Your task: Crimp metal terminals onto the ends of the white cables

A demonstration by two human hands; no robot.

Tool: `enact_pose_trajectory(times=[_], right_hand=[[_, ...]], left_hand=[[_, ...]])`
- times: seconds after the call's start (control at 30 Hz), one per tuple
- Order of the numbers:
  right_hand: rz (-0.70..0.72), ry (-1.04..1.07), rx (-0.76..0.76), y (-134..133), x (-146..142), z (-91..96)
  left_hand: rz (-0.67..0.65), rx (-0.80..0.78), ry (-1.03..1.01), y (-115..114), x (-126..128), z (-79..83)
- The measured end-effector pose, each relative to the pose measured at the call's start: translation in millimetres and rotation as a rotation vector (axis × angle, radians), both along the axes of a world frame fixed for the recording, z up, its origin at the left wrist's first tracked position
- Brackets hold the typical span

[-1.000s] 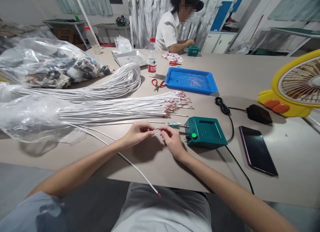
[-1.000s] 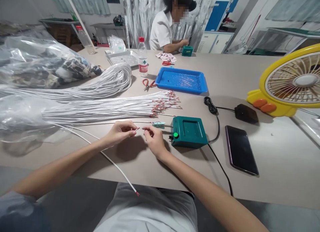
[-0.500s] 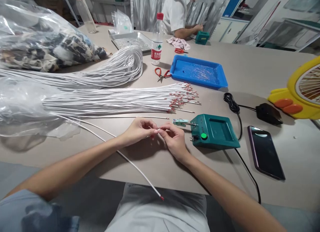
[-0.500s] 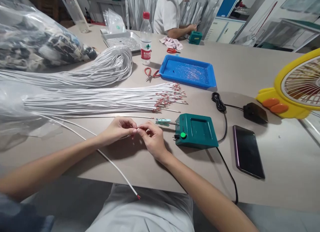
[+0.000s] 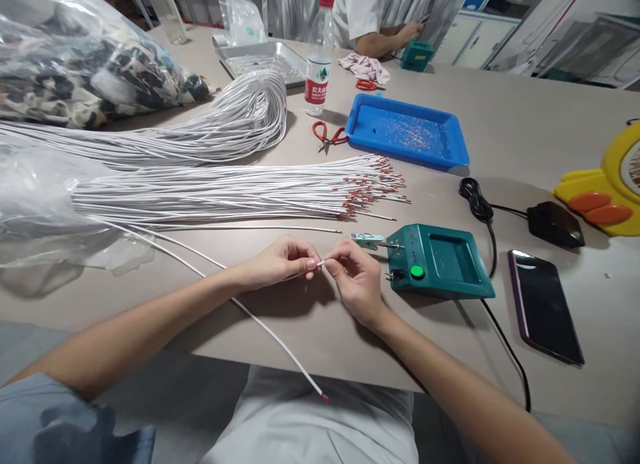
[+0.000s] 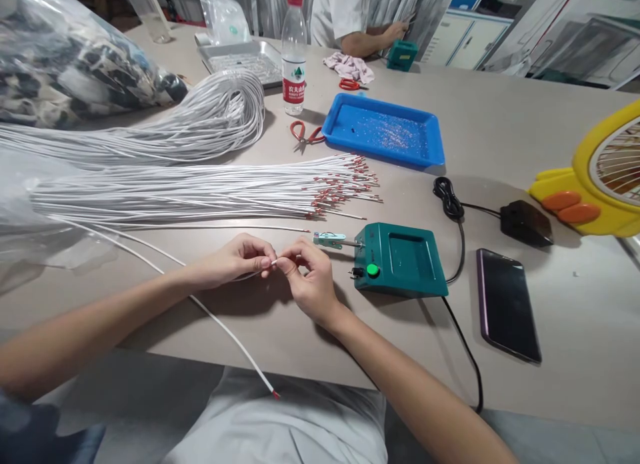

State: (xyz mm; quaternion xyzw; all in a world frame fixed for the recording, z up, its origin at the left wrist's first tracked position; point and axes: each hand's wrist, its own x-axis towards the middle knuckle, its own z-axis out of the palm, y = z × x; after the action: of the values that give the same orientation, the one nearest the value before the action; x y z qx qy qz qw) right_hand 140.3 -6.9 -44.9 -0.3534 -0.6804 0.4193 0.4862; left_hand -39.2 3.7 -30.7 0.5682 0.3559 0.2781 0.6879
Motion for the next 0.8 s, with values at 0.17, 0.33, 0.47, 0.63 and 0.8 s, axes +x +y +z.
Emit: enact_pose_trajectory(times=[0.17, 0.33, 0.47, 0.63, 0.8], right_hand=[[-0.209, 0.003, 0.107, -1.7, 3.9, -3.3], [-0.23, -0.133, 0.152, 0.8, 3.3, -8.1], [-0.245, -0.253, 0.262, 4.1, 1.2, -8.6], [-0.255, -0.352, 0.434, 7.1, 3.4, -9.1], [-0.209, -0.351, 0.408, 7.1, 3.6, -12.7]], left_hand=[[0.072, 0.045, 0.052, 1.0, 2.5, -3.0], [0.206, -0.019, 0.015, 3.1, 2.1, -11.9], [0.171, -0.015, 0.018, 4.6, -1.3, -14.6], [0.135, -0.019, 0.023, 4.5, -1.3, -10.2], [0.136, -0.005, 0.052, 4.7, 0.3, -5.0]])
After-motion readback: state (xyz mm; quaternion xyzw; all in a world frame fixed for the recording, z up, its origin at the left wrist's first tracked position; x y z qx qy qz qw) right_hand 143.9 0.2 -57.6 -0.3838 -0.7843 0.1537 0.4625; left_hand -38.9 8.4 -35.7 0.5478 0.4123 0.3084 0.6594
